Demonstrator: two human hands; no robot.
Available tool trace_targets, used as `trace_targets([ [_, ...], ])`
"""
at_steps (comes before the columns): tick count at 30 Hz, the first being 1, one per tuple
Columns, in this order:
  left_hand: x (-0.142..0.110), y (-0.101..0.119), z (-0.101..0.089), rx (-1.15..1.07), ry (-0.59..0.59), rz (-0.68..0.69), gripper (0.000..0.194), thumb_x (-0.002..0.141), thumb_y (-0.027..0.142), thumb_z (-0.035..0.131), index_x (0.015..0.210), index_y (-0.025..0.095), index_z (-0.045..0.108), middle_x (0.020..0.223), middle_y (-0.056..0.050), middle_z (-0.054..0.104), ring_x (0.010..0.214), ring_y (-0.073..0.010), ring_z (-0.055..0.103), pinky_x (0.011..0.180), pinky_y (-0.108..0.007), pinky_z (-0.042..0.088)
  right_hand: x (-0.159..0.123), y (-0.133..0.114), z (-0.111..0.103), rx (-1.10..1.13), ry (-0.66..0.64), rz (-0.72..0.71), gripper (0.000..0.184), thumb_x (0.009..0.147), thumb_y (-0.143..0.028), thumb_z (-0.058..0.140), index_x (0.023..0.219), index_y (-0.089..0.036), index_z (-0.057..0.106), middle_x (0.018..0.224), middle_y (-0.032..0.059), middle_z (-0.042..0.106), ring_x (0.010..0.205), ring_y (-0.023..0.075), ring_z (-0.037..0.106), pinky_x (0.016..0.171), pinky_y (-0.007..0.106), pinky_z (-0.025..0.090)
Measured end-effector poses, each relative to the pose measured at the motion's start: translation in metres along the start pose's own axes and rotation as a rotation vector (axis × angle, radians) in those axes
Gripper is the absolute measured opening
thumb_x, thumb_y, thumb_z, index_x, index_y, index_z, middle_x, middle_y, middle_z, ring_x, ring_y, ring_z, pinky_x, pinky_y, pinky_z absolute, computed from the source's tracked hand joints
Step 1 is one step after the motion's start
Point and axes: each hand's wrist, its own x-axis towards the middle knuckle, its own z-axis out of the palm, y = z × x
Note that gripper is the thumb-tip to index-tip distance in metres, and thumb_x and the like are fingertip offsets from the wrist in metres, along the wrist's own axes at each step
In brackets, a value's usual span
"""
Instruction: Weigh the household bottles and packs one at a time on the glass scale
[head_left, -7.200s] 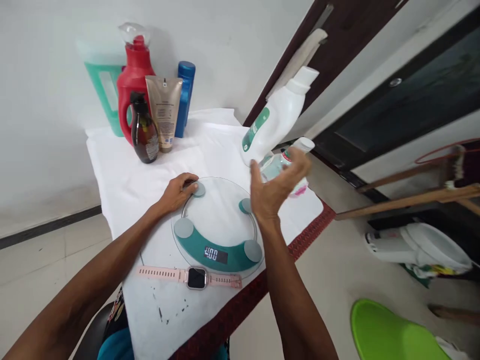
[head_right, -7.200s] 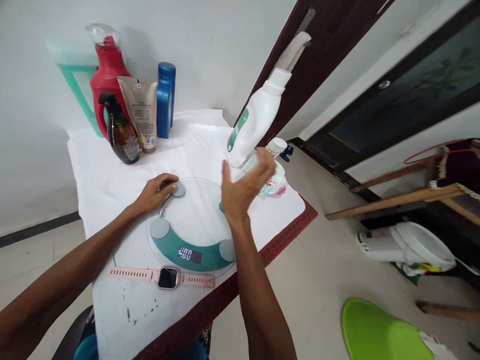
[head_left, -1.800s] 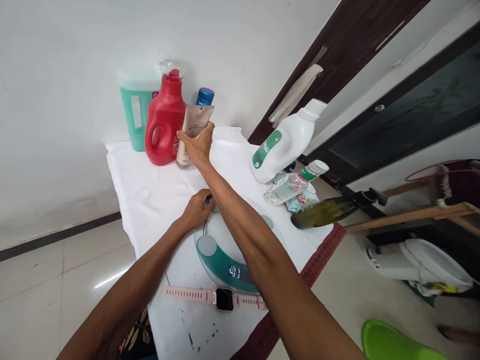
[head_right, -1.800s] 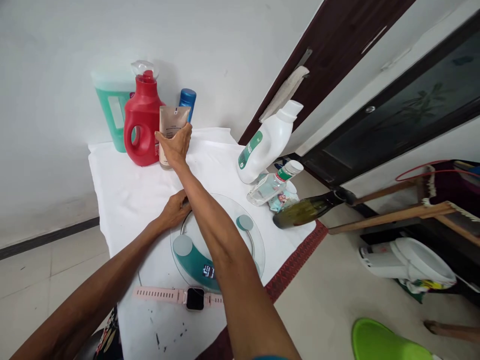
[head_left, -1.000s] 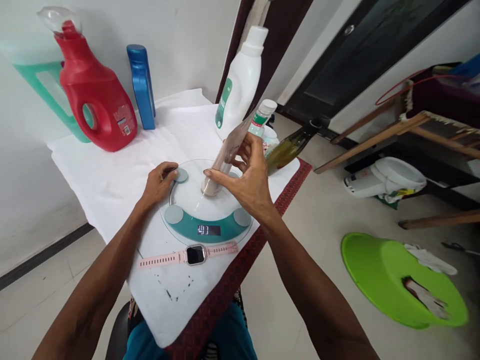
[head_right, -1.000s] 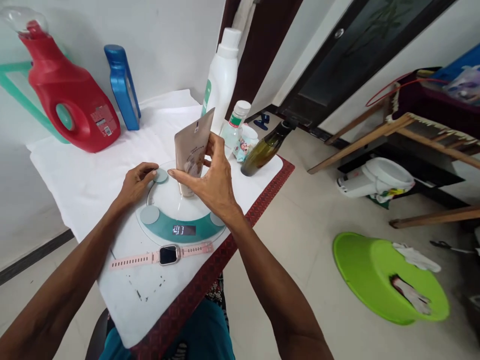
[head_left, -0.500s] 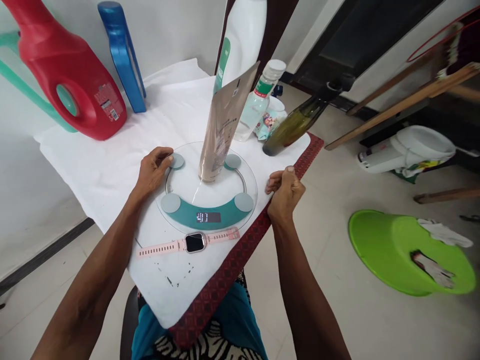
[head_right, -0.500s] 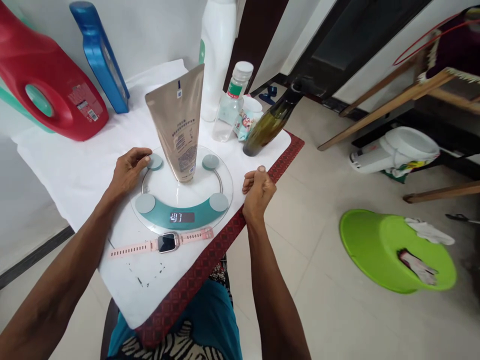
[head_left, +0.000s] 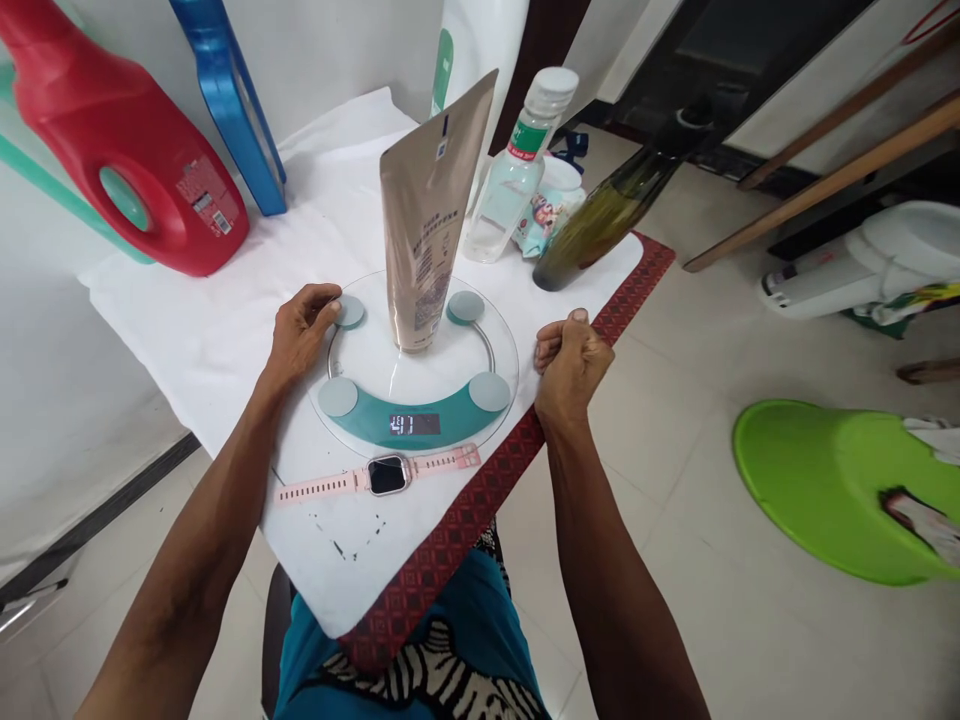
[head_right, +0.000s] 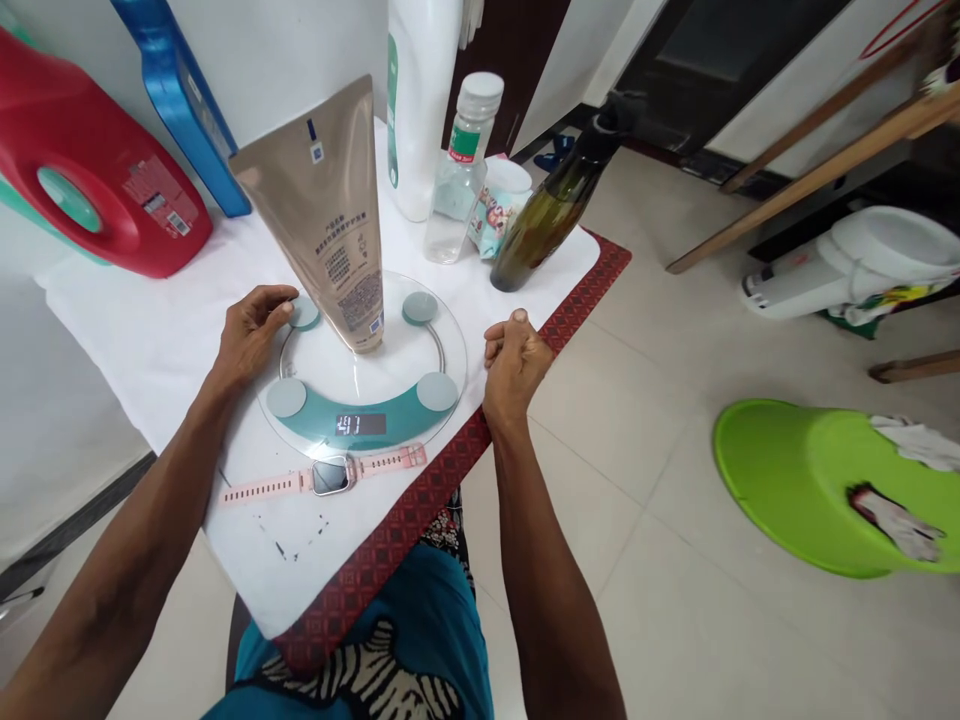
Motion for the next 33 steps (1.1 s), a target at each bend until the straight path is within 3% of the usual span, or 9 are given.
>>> trace_targets([
  [6, -0.006, 0.011, -0.004, -0.038, 0.036, 0.006, 0.065, 0.096, 0.082, 0.076, 0.124, 0.023, 0.077, 0.134, -0.015, 0.082, 0.134, -0.0354, 0.077, 0.125, -0.054, 0.060, 0.001, 0.003, 0.000, -0.016, -0.008, -0.015, 0.080, 0.107, -0.095, 0.046, 0.068, -0.026, 0.058, 0.057, -0.0036, 0.049, 0.052, 0.0128, 0.046, 0.054, 0.029, 0.038],
  [10, -0.016, 0.052, -0.017, -0.025, 0.104, 0.098, 0.082, 0.094, 0.093, 0.073, 0.142, 0.027, 0.074, 0.156, -0.016, 0.077, 0.153, -0.0407, 0.069, 0.131, -0.060, 0.056, 0.001, -0.002, -0.003, -0.035, -0.037, -0.013, 0.082, 0.104, -0.098, 0.047, 0.069, -0.025, 0.062, 0.057, -0.0031, 0.052, 0.054, 0.0133, 0.047, 0.058, 0.030, 0.038],
  [13, -0.021, 0.087, -0.015, -0.008, -0.042, 0.201, 0.093, 0.085, 0.095, 0.082, 0.152, 0.031, 0.071, 0.158, -0.016, 0.076, 0.144, -0.0417, 0.074, 0.120, -0.060, 0.064, 0.002, -0.007, -0.003, -0.032, -0.048, -0.002, 0.084, 0.102, -0.099, 0.046, 0.069, -0.024, 0.062, 0.056, -0.0030, 0.052, 0.055, 0.0138, 0.047, 0.060, 0.031, 0.038],
  [18, -0.021, 0.113, 0.024, 0.189, -0.143, 0.188, 0.056, 0.080, 0.072, 0.100, 0.112, 0.028, 0.086, 0.121, -0.014, 0.089, 0.112, -0.0412, 0.084, 0.100, -0.062, 0.072, 0.003, -0.011, -0.005, -0.009, -0.049, 0.023, 0.084, 0.101, -0.100, 0.045, 0.069, -0.024, 0.063, 0.057, -0.0025, 0.053, 0.056, 0.0151, 0.049, 0.061, 0.032, 0.038],
  [21, -0.023, 0.112, 0.042, 0.226, -0.104, 0.154, 0.030, 0.087, 0.059, 0.093, 0.093, 0.030, 0.088, 0.104, -0.009, 0.091, 0.100, -0.0404, 0.087, 0.093, -0.063, 0.074, 0.003, -0.011, -0.007, 0.004, -0.066, 0.027, 0.083, 0.103, -0.098, 0.044, 0.070, -0.025, 0.063, 0.057, -0.0022, 0.054, 0.057, 0.0158, 0.050, 0.062, 0.033, 0.039],
  [24, -0.018, 0.115, 0.041, 0.215, 0.008, 0.116, 0.027, 0.083, 0.055, 0.092, 0.090, 0.030, 0.089, 0.098, -0.007, 0.092, 0.094, -0.0401, 0.088, 0.085, -0.059, 0.076, 0.002, -0.010, -0.008, 0.007, -0.082, 0.030, 0.078, 0.105, -0.092, 0.045, 0.071, -0.025, 0.064, 0.058, -0.0018, 0.055, 0.057, 0.0164, 0.052, 0.063, 0.033, 0.040],
  [28, 0.032, 0.126, 0.029, 0.224, 0.254, 0.100, 0.036, 0.080, 0.059, 0.091, 0.084, 0.024, 0.084, 0.088, -0.008, 0.088, 0.081, -0.0352, 0.084, 0.074, -0.051, 0.075, 0.002, -0.011, -0.009, 0.002, -0.101, 0.032, 0.073, 0.107, -0.086, 0.045, 0.072, -0.026, 0.064, 0.059, -0.0009, 0.057, 0.057, 0.0177, 0.054, 0.063, 0.033, 0.041],
  [31, 0.105, 0.124, 0.033, 0.198, 0.345, 0.168, 0.045, 0.079, 0.060, 0.088, 0.098, 0.019, 0.084, 0.099, -0.011, 0.089, 0.081, -0.0309, 0.083, 0.075, -0.047, 0.074, 0.001, -0.013, -0.011, -0.003, -0.108, 0.020, 0.073, 0.108, -0.086, 0.042, 0.071, -0.026, 0.063, 0.058, -0.0005, 0.057, 0.055, 0.0184, 0.054, 0.062, 0.034, 0.041],
  [33, 0.156, 0.115, 0.047, 0.153, 0.351, 0.090, 0.045, 0.076, 0.053, 0.086, 0.102, 0.017, 0.081, 0.103, -0.014, 0.087, 0.082, -0.0293, 0.082, 0.075, -0.044, 0.073, 0.000, -0.014, -0.012, -0.014, -0.114, 0.016, 0.073, 0.109, -0.086, 0.042, 0.070, -0.027, 0.063, 0.056, -0.0009, 0.056, 0.052, 0.0187, 0.052, 0.060, 0.034, 0.040],
])
